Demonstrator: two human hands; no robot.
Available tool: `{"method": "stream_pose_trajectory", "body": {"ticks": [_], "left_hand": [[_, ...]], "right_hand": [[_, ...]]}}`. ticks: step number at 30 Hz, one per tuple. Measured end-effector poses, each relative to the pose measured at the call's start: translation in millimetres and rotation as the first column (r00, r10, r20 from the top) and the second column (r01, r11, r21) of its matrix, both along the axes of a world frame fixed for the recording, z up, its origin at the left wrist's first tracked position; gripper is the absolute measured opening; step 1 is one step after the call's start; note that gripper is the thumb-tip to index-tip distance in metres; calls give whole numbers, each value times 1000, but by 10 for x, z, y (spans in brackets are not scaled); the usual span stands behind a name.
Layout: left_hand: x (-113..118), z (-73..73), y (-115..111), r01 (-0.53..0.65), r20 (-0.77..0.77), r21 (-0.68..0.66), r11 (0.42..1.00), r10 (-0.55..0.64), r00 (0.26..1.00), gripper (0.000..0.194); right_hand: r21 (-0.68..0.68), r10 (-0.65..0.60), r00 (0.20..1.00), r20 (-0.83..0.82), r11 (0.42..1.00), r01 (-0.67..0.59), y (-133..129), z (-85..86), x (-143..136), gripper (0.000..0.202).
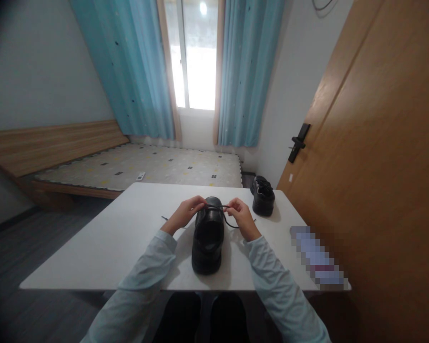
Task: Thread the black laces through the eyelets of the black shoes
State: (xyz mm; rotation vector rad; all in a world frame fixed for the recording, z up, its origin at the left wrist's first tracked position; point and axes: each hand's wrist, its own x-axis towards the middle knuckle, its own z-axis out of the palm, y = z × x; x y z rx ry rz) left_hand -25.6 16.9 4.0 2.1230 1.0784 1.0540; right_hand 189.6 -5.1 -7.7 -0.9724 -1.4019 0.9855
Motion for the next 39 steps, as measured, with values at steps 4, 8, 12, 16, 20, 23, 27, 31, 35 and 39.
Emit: {"method": "stream_pose_trajectory", "body": {"ticks": [4,8,12,16,20,23,27,31,35,39], "left_hand": [[-10,-30,29,-22,-25,8,1000,23,999,18],[-17,-41,42,-28,-17,-5,1000,28,999,18],[-17,-48,44,-30,1,-11,999,30,1000,17],[-14,-47,42,-45,-3,-2,999,45,999,16],[-12,-44,40,-42,4,-14,999,42,999,16],[-12,-45,38,-31,12,-19,999,31,999,15],[-16,-49,38,-25,22,-22,999,25,999,15],[-16,-46,35,-23,29,-32,999,24,999,13],[-14,-31,26,-22,28,-30,999,23,999,13],[-11,-19,18,-32,25,-14,999,32,999,14]], "right_hand": [[-22,-66,981,-181,998,63,11,46,58,18],[-60,-144,926,-348,989,131,15,140,167,28],[-82,-197,856,-478,980,180,22,203,272,28],[-100,-243,775,-583,968,228,37,229,363,28],[-53,-260,720,-644,953,297,43,253,447,29],[-21,-283,687,-669,931,364,44,264,488,29],[-16,-297,642,-707,914,405,37,278,517,26],[1,-267,592,-760,911,413,24,297,569,24],[0,-289,604,-743,902,432,37,293,603,23],[50,-386,726,-569,865,499,68,230,533,23]]}}
